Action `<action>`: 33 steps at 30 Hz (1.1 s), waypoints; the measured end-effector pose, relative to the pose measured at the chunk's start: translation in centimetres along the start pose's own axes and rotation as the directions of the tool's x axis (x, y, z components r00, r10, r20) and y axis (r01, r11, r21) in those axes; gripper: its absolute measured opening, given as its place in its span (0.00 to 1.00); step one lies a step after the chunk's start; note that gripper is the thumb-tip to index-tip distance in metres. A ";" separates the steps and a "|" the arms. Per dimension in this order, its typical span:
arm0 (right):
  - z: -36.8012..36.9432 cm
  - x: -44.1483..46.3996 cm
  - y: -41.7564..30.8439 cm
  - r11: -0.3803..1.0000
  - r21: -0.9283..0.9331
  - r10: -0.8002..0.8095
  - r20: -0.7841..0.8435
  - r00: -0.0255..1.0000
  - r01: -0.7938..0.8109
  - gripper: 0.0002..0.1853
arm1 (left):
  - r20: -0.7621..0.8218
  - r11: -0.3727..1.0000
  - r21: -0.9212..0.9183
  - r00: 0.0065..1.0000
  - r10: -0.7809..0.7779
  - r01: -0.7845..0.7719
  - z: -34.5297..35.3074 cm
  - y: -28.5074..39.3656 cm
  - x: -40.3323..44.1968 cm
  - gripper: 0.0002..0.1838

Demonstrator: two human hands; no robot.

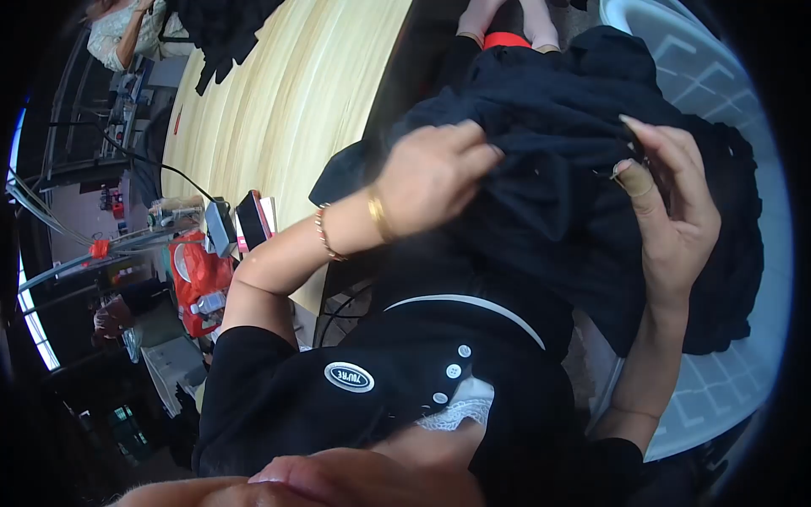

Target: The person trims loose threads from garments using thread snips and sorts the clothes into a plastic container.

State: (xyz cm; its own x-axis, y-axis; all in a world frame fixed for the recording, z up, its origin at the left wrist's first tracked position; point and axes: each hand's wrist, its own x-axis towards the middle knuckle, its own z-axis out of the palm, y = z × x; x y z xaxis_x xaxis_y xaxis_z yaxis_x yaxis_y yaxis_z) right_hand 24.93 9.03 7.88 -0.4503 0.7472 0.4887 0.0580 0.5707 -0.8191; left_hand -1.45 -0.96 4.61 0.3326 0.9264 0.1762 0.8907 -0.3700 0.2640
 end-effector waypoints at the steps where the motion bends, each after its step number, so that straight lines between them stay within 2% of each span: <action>1: -0.2 -0.5 -0.1 1.000 -0.015 -0.005 -0.004 1.000 0.005 0.15 | -0.077 0.995 -0.086 0.996 -0.054 0.047 -1.1 -0.8 -0.4 0.22; 2: -0.5 -0.3 -0.4 1.000 -0.009 -0.009 -0.017 1.000 0.009 0.16 | -0.131 0.978 -0.194 0.986 -0.106 0.080 -2.3 -1.9 -0.4 0.22; 3: -0.8 -0.5 -0.7 0.999 0.035 0.033 -0.041 0.999 -0.031 0.16 | -0.190 0.972 -0.223 0.974 -0.120 0.076 -3.8 -3.2 -0.5 0.22; 4: -1.0 -0.7 -0.8 0.996 0.081 0.040 -0.079 0.996 -0.034 0.16 | -0.266 0.961 -0.227 0.940 -0.215 0.156 -4.9 -4.9 -1.1 0.20; 5: -1.1 -1.0 -0.9 0.991 0.128 0.048 -0.117 0.992 -0.033 0.17 | -0.383 0.906 -0.403 0.876 -0.293 0.126 -6.2 -6.3 -1.4 0.20; 6: -1.2 -1.0 -0.9 0.986 0.166 0.050 -0.159 0.986 -0.023 0.16 | -0.351 0.911 -0.344 0.869 -0.349 0.227 -9.4 -7.5 -1.9 0.12; 8: -1.3 -1.4 -1.3 0.974 0.227 0.047 -0.220 0.974 0.004 0.16 | -0.600 0.945 -0.243 0.732 -0.324 0.219 -13.4 -10.5 -2.0 0.13; 10: -1.3 -1.4 -1.5 0.961 0.274 0.030 -0.259 0.965 0.043 0.16 | -0.666 0.894 -0.383 0.602 -0.441 0.231 -17.9 -13.3 -2.4 0.10; 11: -1.3 -1.4 -1.5 0.955 0.290 0.020 -0.269 0.963 0.061 0.16 | -0.683 0.940 -0.237 0.646 -0.342 0.247 -21.1 -18.7 -4.3 0.10; 12: -1.2 -1.4 -1.6 0.948 0.307 0.009 -0.276 0.961 0.080 0.16 | -0.670 0.925 0.091 0.710 -0.217 0.368 -25.0 -24.1 -6.5 0.11; 13: -1.2 -1.5 -1.7 0.942 0.322 -0.002 -0.283 0.959 0.097 0.16 | -0.643 0.800 0.410 0.761 -0.087 0.439 -28.8 -29.4 -8.6 0.13; 14: -1.2 -1.5 -1.8 0.936 0.335 -0.012 -0.286 0.958 0.112 0.16 | -0.708 0.718 0.422 0.696 -0.120 0.553 -31.0 -31.6 -10.0 0.13; 15: -1.1 -1.4 -1.8 0.931 0.343 -0.023 -0.290 0.957 0.126 0.16 | -0.839 0.704 0.183 0.482 -0.252 0.686 -31.8 -32.3 -10.9 0.14; 16: -1.0 -1.4 -1.9 0.927 0.350 -0.031 -0.290 0.957 0.136 0.16 | -0.908 0.698 -0.138 0.192 -0.373 0.702 -31.7 -31.9 -11.5 0.15; 18: -0.7 -1.3 -1.5 0.920 0.364 -0.041 -0.286 0.957 0.148 0.16 | -0.876 0.681 -0.457 -0.159 -0.455 0.572 -31.3 -31.7 -11.8 0.18; 19: -0.7 -1.1 -1.4 0.916 0.372 -0.045 -0.275 0.960 0.150 0.16 | -0.849 0.677 -0.525 -0.258 -0.461 0.516 -30.9 -31.8 -11.8 0.20; 21: -0.3 -0.7 -1.0 0.911 0.388 -0.040 -0.253 0.967 0.139 0.16 | -0.809 0.685 -0.586 -0.351 -0.471 0.432 -29.1 -31.1 -10.7 0.24; 22: -0.4 -0.4 -0.6 0.908 0.399 -0.034 -0.240 0.970 0.130 0.17 | -0.801 0.697 -0.597 -0.346 -0.490 0.396 -27.6 -30.8 -9.8 0.26; 24: -0.1 -0.3 -0.2 0.899 0.426 -0.006 -0.209 0.978 0.096 0.16 | -0.806 0.739 -0.591 -0.202 -0.556 0.324 -23.1 -28.2 -7.4 0.31; 25: 0.1 -0.3 0.1 0.893 0.442 0.003 -0.199 0.980 0.087 0.16 | -0.852 0.860 -0.501 0.122 -0.510 0.100 -19.7 -26.3 -6.1 0.32; 26: 0.3 -0.2 0.4 0.886 0.458 0.012 -0.189 0.982 0.077 0.16 | -0.739 0.829 -0.536 0.386 -0.552 0.159 -16.5 -23.7 -5.1 0.28; 27: 0.9 -0.3 1.1 0.901 0.429 0.030 -0.225 0.974 0.071 0.16 | -0.554 0.742 -0.640 0.549 -0.626 0.200 -12.5 -20.1 -3.9 0.26; 28: 1.0 -0.4 1.3 0.912 0.409 0.062 -0.225 0.972 0.036 0.16 | -0.464 0.969 -0.178 0.854 -0.235 0.170 -9.8 -16.5 -2.7 0.23; 29: 1.1 -0.4 1.4 0.921 0.389 0.095 -0.225 0.970 0.001 0.15 | -0.290 0.971 -0.199 0.938 -0.189 0.135 -6.6 -13.9 -2.3 0.20; 30: 0.7 -0.4 1.4 0.925 0.376 0.144 -0.191 0.971 -0.063 0.15 | -0.008 0.955 -0.254 0.987 -0.159 0.152 -3.8 -11.8 -3.1 0.35; 31: 0.3 -0.6 1.4 0.925 0.356 0.197 -0.156 0.968 -0.131 0.15 | 0.026 0.982 -0.176 0.998 -0.058 0.062 -2.0 -8.3 -2.7 0.38; 33: 1.0 -0.5 2.0 0.929 0.334 0.236 -0.206 0.950 -0.159 0.14 | 0.093 0.989 -0.040 0.985 0.145 -0.142 1.7 -1.2 -1.9 0.45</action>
State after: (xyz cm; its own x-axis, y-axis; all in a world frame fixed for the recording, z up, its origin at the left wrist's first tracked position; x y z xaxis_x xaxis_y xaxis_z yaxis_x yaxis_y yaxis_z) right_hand 24.44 9.46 5.65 -0.2303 0.9145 0.3325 -0.1722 0.2980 -0.9389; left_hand -2.63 -2.11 2.38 0.4858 0.8653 0.1237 0.8214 -0.5003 0.2739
